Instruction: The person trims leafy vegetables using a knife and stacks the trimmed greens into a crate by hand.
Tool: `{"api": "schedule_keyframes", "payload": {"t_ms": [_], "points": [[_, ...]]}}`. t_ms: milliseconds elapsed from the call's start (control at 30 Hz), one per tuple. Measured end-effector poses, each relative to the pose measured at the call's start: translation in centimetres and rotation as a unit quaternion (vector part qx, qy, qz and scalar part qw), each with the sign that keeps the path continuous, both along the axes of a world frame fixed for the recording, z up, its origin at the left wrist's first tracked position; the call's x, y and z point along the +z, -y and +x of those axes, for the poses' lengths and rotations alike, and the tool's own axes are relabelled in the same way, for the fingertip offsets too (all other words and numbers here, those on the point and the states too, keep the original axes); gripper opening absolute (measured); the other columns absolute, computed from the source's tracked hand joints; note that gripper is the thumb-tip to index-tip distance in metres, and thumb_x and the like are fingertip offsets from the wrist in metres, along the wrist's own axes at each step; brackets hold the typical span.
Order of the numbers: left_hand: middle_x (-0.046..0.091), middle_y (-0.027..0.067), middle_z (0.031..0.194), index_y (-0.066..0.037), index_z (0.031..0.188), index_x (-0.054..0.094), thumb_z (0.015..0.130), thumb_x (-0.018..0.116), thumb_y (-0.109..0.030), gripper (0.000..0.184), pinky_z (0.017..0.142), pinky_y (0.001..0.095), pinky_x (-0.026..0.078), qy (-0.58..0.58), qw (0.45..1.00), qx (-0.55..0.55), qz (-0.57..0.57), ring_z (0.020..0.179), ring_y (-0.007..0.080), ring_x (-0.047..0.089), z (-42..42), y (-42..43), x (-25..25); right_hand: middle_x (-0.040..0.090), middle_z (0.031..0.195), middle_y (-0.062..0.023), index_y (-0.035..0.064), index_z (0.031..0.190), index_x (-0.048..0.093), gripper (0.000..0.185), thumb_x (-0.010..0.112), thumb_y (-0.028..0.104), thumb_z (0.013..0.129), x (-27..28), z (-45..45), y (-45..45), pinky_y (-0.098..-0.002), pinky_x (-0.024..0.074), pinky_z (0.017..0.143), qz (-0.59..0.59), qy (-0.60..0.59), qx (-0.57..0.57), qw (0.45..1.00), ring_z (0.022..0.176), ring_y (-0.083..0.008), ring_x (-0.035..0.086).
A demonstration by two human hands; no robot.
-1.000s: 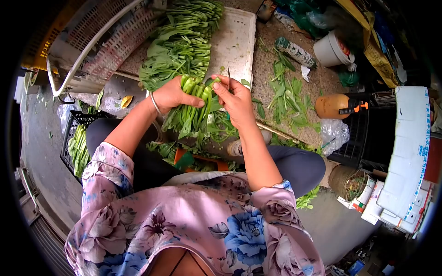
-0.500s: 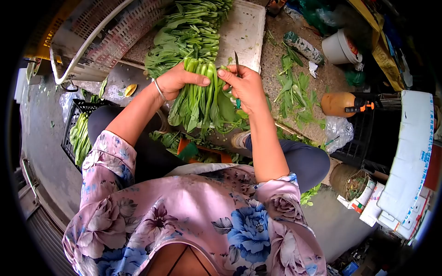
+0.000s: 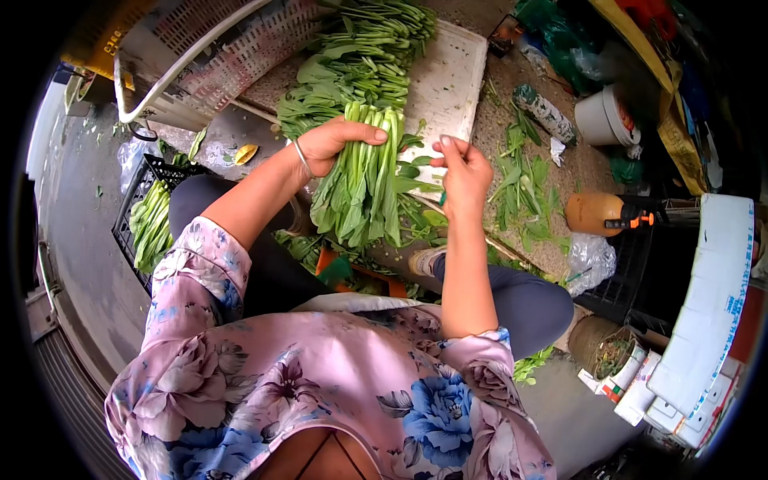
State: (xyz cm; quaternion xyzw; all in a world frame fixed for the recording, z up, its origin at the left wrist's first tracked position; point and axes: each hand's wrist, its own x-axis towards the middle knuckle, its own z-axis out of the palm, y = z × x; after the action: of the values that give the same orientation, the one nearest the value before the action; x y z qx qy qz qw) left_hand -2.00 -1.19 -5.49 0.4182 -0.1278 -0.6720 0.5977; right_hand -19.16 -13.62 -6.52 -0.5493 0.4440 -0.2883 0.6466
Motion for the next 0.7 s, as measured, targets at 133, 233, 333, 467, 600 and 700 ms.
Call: {"api": "schedule_keyframes", "payload": {"t_ms": [133, 233, 333, 467, 600, 700], "points": [[0.059, 0.0172, 0.108, 0.003, 0.109, 0.052, 0.078, 0.061, -0.011, 0.036, 0.082, 0.037, 0.05, -0.143, 0.982, 0.029, -0.119, 0.09, 0.0231, 0.062, 1.5, -0.6, 0.7, 0.053, 0.114, -0.0179, -0.0046, 0.122, 0.045, 0.043, 0.056, 0.002, 0.081, -5.5, -4.8, 0.2, -0.0235, 0.0495, 0.053, -0.061, -0.128, 0.067, 0.988, 0.067, -0.0137, 0.059], [0.058, 0.0189, 0.109, 0.003, 0.11, 0.05, 0.078, 0.06, -0.011, 0.036, 0.085, 0.0414, 0.049, -0.189, 0.958, 0.075, -0.202, 0.094, 0.0282, 0.06, 3.1, -1.6, 1.8, 0.05, 0.116, -0.0175, -0.0025, 0.121, 0.046, 0.04, 0.055, 0.001, 0.082, -12.3, -10.2, 2.9, -0.0231, 0.0509, 0.053, -0.058, -0.251, 0.136, 0.957, 0.067, -0.0172, 0.061], [0.06, 0.0178, 0.104, 0.004, 0.105, 0.054, 0.078, 0.059, -0.009, 0.03, 0.085, 0.0426, 0.048, -0.1, 0.934, 0.164, -0.301, 0.096, 0.031, 0.059, 4.3, -4.6, 5.2, 0.056, 0.105, -0.014, -0.0075, 0.114, 0.05, 0.034, 0.056, 0.005, 0.083, -11.3, -9.5, 2.4, -0.0264, 0.0541, 0.057, 0.061, -0.251, 0.123, 0.958, 0.069, -0.0182, 0.062], [0.06, 0.0165, 0.101, 0.003, 0.103, 0.055, 0.078, 0.06, -0.008, 0.028, 0.085, 0.0436, 0.049, 0.044, 0.926, 0.23, -0.298, 0.095, 0.0319, 0.06, 6.9, -11.8, 9.9, 0.061, 0.098, -0.0093, -0.0028, 0.114, 0.052, 0.034, 0.057, 0.013, 0.084, -9.9, -6.4, 0.5, -0.0206, 0.0486, 0.052, 0.016, -0.229, 0.191, 0.954, 0.065, -0.0157, 0.063], [0.064, 0.0143, 0.09, 0.003, 0.097, 0.06, 0.073, 0.065, -0.009, 0.027, 0.077, 0.0336, 0.052, 0.155, 0.935, 0.266, -0.175, 0.08, 0.022, 0.064, 11.3, -22.0, 13.2, 0.058, 0.097, -0.0104, -0.0056, 0.114, 0.051, 0.032, 0.056, 0.008, 0.084, -12.2, -5.2, -0.4, -0.0229, 0.0511, 0.056, 0.025, -0.198, 0.212, 0.957, 0.063, -0.0135, 0.059], [0.059, 0.0036, 0.079, -0.001, 0.093, 0.058, 0.074, 0.06, 0.0, 0.019, 0.067, 0.026, 0.048, 0.454, 0.824, 0.339, -0.017, 0.073, 0.0108, 0.057, 10.1, -28.4, 14.0, 0.058, 0.096, -0.0098, -0.0069, 0.113, 0.051, 0.032, 0.055, 0.007, 0.084, -13.3, -4.4, -1.4, -0.0223, 0.0509, 0.056, 0.001, -0.223, 0.255, 0.941, 0.063, -0.0122, 0.058]]}}
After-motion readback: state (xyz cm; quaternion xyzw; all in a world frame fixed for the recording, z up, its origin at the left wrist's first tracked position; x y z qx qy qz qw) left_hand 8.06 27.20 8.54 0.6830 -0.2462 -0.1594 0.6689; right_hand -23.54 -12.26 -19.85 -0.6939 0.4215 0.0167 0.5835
